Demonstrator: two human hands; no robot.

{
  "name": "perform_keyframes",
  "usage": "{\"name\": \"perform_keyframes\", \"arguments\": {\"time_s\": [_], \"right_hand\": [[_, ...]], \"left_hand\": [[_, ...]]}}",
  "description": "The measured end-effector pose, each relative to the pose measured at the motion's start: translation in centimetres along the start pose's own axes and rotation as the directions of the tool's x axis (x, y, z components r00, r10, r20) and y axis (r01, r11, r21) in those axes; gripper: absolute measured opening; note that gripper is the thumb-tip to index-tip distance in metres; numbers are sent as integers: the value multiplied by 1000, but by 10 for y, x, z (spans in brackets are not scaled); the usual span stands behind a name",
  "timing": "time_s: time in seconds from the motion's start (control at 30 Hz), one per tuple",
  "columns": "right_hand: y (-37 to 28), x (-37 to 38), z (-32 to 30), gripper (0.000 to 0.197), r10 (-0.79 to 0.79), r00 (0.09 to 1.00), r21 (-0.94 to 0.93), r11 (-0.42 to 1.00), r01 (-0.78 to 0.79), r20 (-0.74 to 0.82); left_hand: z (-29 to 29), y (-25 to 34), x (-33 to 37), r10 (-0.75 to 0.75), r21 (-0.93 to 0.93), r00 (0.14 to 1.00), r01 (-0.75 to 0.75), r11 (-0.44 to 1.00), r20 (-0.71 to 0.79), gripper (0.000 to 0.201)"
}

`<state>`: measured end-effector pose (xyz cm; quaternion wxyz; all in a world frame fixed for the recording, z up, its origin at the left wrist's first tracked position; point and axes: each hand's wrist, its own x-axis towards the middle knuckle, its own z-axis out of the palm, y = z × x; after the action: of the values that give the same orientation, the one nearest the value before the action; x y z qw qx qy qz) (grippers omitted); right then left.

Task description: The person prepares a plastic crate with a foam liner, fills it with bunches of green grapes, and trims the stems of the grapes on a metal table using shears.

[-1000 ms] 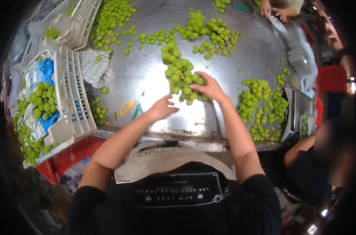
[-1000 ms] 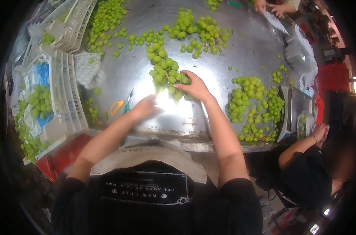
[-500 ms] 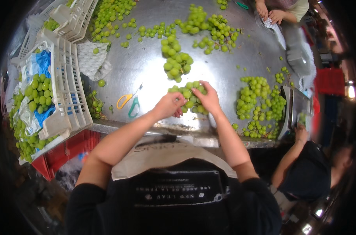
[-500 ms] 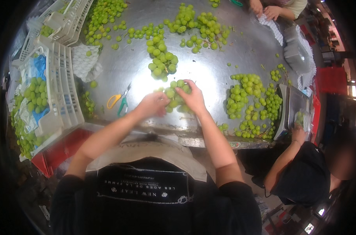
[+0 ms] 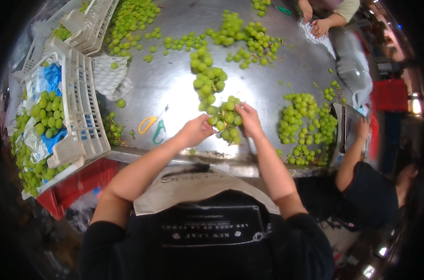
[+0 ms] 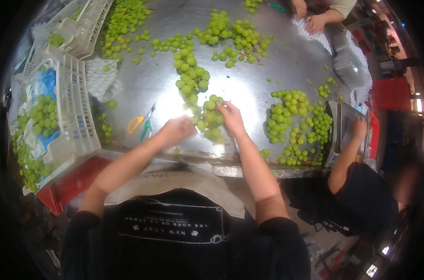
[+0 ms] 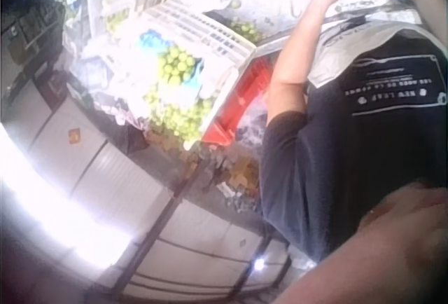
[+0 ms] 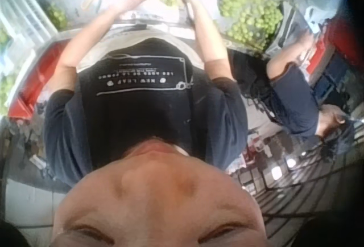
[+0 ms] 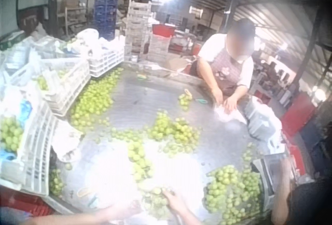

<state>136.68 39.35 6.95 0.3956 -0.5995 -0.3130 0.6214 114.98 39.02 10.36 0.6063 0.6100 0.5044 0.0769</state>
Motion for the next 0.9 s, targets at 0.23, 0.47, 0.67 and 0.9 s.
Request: {"name": "perform_keyframes", "arguments": {"time_s": [0.23,0.47,0.67,0.9], "right_hand": [[0,-21,19,41,288,919,578,715,-393,269],[-26,-32,33,35,-87,773,668,570,-479,628],[-71,-71,55,47,81,848,577,698,-423,524],[-73,-86,68,47,216,921,589,715,-375,324]], "left_hand": [[-16,55,-43,231,46,973,-231,972,16,35],[-52,63,-73,492,-35,638,-631,775,-592,32],[-57,75,-40,453,-548,829,-557,624,-327,56],[-42,87,-38,380,-776,907,-370,510,-182,53]]}}
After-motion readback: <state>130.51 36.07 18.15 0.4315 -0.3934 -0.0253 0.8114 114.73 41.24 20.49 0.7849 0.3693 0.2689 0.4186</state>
